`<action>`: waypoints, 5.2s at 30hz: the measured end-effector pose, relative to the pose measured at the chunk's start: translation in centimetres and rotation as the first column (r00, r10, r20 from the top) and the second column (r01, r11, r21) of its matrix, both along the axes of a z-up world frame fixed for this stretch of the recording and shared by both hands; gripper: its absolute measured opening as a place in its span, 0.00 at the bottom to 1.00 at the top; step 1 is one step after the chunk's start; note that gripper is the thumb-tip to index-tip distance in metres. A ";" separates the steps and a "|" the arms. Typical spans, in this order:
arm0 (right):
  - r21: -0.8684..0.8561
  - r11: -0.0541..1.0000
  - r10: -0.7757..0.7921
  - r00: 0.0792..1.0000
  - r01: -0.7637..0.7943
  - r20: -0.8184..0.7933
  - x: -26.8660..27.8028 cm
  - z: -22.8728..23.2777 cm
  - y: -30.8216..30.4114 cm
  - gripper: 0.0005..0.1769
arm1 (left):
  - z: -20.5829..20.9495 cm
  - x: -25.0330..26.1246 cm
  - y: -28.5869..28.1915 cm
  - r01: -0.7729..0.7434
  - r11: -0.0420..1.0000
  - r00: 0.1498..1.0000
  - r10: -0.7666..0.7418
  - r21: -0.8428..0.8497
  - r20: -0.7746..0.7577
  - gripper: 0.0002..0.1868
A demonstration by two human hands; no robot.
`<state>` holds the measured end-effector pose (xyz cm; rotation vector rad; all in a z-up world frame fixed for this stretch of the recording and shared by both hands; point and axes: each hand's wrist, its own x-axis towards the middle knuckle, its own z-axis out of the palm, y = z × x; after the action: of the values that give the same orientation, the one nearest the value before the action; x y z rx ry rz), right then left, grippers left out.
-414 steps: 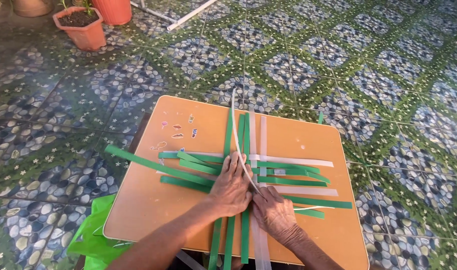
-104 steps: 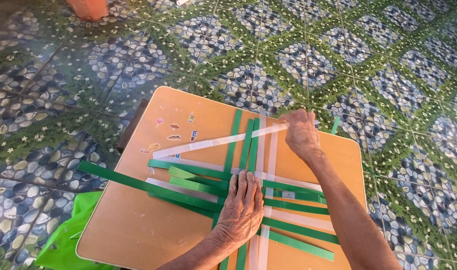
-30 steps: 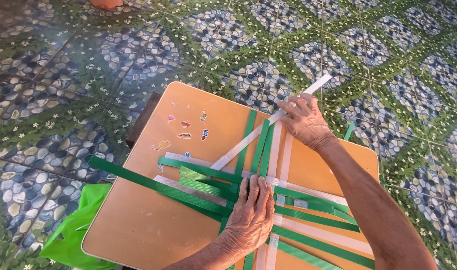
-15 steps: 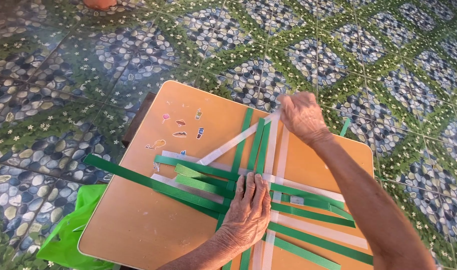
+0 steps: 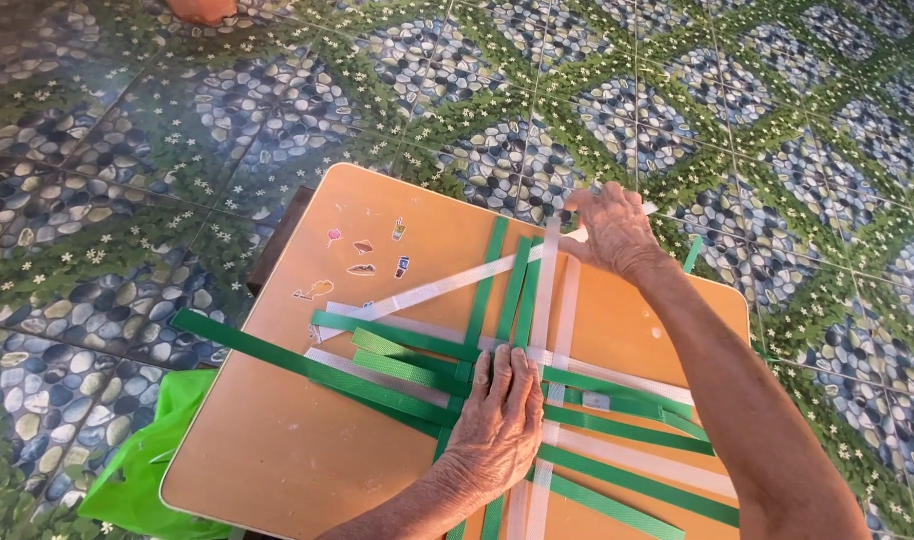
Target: Weaving a basket base using green and white plastic strips on a small table and trimming them with scissors.
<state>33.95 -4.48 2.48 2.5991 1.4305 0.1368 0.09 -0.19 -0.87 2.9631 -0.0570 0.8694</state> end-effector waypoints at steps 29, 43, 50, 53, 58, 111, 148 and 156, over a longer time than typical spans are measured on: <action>0.227 0.879 -0.126 0.663 0.420 -0.738 -9.7 -0.9 -9.5 0.06 | 1.3 0.0 0.0 -0.025 0.999 0.995 0.022 0.028 0.093 0.24; 0.452 0.891 0.143 0.926 0.034 -0.351 -14.4 1.6 -7.2 0.07 | 0.7 -0.1 -0.2 -0.033 0.998 0.994 0.027 0.054 0.106 0.24; 0.229 0.973 0.074 0.900 0.029 -0.429 -16.6 0.8 -1.5 0.07 | 0.1 0.1 -0.3 -0.049 0.997 0.988 0.041 0.053 0.147 0.24; -0.031 0.955 -0.263 0.798 0.294 -0.542 -18.2 4.4 0.3 0.18 | -0.5 0.1 -0.4 -0.053 0.997 0.990 0.046 0.055 0.132 0.25; 0.060 0.909 -0.275 0.702 0.412 -0.657 -16.2 1.5 0.3 0.18 | -0.9 0.1 -0.2 -0.024 0.999 0.991 0.019 0.036 0.129 0.28; 0.142 0.918 -0.214 0.765 0.370 -0.608 -18.9 -1.2 -4.0 0.16 | -0.6 -3.6 -2.2 -0.073 0.997 0.997 0.073 -0.024 0.010 0.47; 0.446 0.871 0.025 0.888 0.205 -0.458 -16.4 -6.1 -6.0 0.19 | -0.6 -3.6 -2.0 -0.064 0.998 0.997 0.064 -0.019 0.035 0.47; 0.374 0.839 -0.189 0.855 0.396 -0.483 -20.0 -2.3 -4.1 0.11 | -0.4 -3.9 -2.1 -0.049 0.998 0.996 0.051 -0.026 0.075 0.48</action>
<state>13.92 -8.53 0.20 3.3915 1.1777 -0.1770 -3.86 -2.24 -1.22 2.9204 0.0246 0.9806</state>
